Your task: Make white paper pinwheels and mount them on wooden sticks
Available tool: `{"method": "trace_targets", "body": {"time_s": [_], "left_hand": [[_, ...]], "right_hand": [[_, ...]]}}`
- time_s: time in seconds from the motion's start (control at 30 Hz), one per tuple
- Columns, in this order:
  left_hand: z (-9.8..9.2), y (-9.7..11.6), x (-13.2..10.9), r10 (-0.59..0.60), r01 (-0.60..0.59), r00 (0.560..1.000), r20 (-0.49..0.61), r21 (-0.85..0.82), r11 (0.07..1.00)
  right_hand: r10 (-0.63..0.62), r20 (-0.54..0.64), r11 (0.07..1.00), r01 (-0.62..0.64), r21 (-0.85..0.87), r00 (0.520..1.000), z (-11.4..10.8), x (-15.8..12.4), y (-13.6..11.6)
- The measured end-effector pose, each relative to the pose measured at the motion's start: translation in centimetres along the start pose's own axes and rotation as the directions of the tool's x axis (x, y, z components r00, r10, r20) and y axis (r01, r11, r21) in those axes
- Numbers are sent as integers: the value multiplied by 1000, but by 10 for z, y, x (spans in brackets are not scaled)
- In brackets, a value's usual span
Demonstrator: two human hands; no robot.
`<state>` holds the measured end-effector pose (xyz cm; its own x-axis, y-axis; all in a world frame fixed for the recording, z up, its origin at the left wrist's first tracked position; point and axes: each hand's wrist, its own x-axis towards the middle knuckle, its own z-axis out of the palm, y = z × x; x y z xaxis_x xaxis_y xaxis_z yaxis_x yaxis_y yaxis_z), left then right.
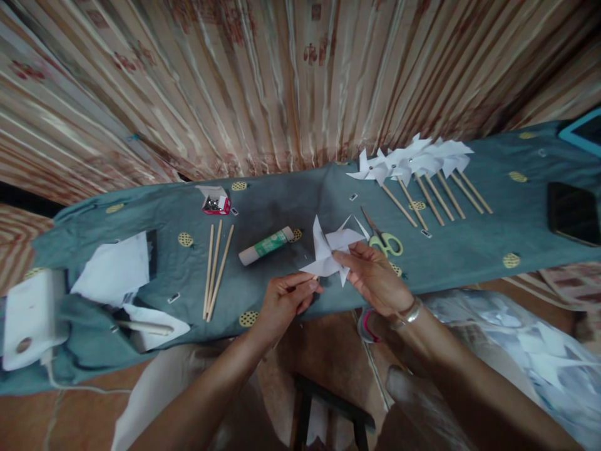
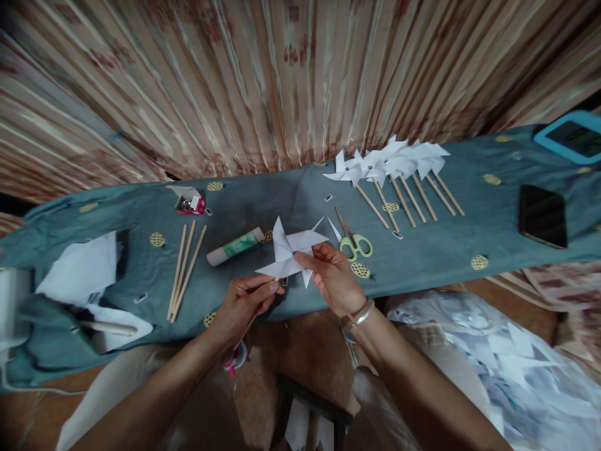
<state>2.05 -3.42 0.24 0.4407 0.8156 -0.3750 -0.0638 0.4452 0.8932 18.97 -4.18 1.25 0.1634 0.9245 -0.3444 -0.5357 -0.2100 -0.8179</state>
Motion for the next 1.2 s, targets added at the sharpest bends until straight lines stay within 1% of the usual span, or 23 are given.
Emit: {"method": "trace_targets", "body": {"time_s": [0.1, 0.2, 0.37, 0.43, 0.6, 0.77, 0.97, 1.2], "left_hand": [[0, 1, 1, -5, 5, 1000, -10, -11, 1000], [-1, 0, 2, -6, 6, 1000, -15, -4, 1000], [-3, 0, 2, 4, -4, 1000, -7, 9, 1000], [-3, 0, 1, 1, -1, 1000, -5, 3, 1000], [-3, 0, 1, 4, -4, 1000, -4, -8, 1000], [-2, 0, 1, 0, 0, 1000, -15, -7, 1000], [-2, -1, 1, 13, -13, 1000, -20, -20, 1000], [-3, -4, 3, 10, -10, 1000, -21, -26, 1000]], "right_hand": [[-9, -23, 1000, 9, 20, 1000, 2, 1, 0], [-23, -23, 1000, 23, 7, 999, 1, 3, 0], [-100, 51, 991, 104, -82, 994, -3, 6, 2], [-109, 63, 989, 115, -96, 992, -2, 6, 2], [-89, 45, 995, 91, -46, 995, 0, 6, 1], [-70, 51, 995, 74, -71, 996, 0, 6, 1], [-60, 32, 998, 60, -3, 998, 0, 7, 4], [-51, 36, 999, 51, 12, 998, 0, 9, 6]]}}
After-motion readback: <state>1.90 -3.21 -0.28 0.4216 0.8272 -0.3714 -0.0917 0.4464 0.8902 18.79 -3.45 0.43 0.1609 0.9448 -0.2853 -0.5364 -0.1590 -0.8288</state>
